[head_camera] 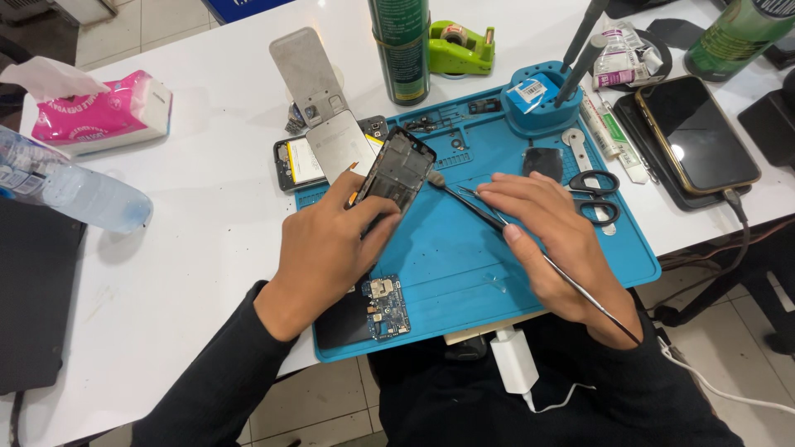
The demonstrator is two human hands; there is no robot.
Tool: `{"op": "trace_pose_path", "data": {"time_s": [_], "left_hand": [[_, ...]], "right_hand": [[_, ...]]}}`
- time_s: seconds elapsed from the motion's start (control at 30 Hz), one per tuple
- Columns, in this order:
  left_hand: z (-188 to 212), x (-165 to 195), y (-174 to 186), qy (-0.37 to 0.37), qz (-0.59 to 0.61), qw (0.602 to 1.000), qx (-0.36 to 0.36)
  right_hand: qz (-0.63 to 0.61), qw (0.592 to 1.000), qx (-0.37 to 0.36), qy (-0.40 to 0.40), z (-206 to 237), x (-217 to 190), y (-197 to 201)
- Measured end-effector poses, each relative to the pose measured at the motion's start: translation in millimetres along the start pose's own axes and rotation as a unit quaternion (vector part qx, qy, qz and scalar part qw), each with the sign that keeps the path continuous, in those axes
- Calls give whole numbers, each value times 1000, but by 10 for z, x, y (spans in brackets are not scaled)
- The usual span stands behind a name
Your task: The person holds a disassembled phone frame and uses a small brush and a metal probe to clean and scrape the inside of the frame, working around the display flex cable. They then pick up the motherboard and align it back into the frame.
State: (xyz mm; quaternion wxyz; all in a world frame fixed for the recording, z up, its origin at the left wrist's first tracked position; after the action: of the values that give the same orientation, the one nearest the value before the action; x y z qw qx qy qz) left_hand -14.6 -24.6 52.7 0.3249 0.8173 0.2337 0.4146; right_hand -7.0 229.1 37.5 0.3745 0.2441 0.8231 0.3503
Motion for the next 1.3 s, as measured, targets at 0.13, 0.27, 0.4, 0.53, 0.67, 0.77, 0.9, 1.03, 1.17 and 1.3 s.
{"op": "trace_pose_path", "data": {"time_s": [0.13,0.27,0.4,0.53,0.67,0.77,0.9,1.03,1.17,1.3], "left_hand": [[2,63,-82,-43,-25,998,-41],[13,100,-157,-61,-15,996,-58],[4,54,-179,14,-4,995,-102],[10,74,-189,23,-6,994,-107],[-4,83,-193,7,-6,993,-115],[-1,96,-172,-6,1,993,-114],[-35,92,-141,-8,5,993,-120],[-44,75,-89,-22,32,994,-102],[-55,-37,-35,-7,61,997,-37],[-65,-231,50,19,133,991,22]], "right_hand": [[2,1000,-2,-1,-6,5,-31],[3,1000,1,1,-5,6,-51],[12,1000,-7,12,14,-3,-78],[18,999,-9,35,10,-23,-108],[12,999,-5,31,-5,-28,-107],[-2,999,-12,34,2,-60,-113],[-17,998,-12,56,-25,-119,-151],[1,996,-9,94,-79,-174,-211],[-16,996,-58,72,-70,-208,-262],[6,994,-67,92,-87,-238,-303]]}}
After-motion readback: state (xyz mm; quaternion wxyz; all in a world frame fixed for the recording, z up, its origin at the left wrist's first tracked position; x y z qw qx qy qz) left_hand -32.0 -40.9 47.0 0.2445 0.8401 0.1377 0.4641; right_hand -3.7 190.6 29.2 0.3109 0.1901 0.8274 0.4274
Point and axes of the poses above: each hand's wrist, its own z-axis away from the middle knuckle, its own y-axis out of the back of the hand, x = y × z, the point moved 3 cm from there along -z, towards the middle knuckle, and after that the axes turned 15 degrees about z, right-handed, at the moved point
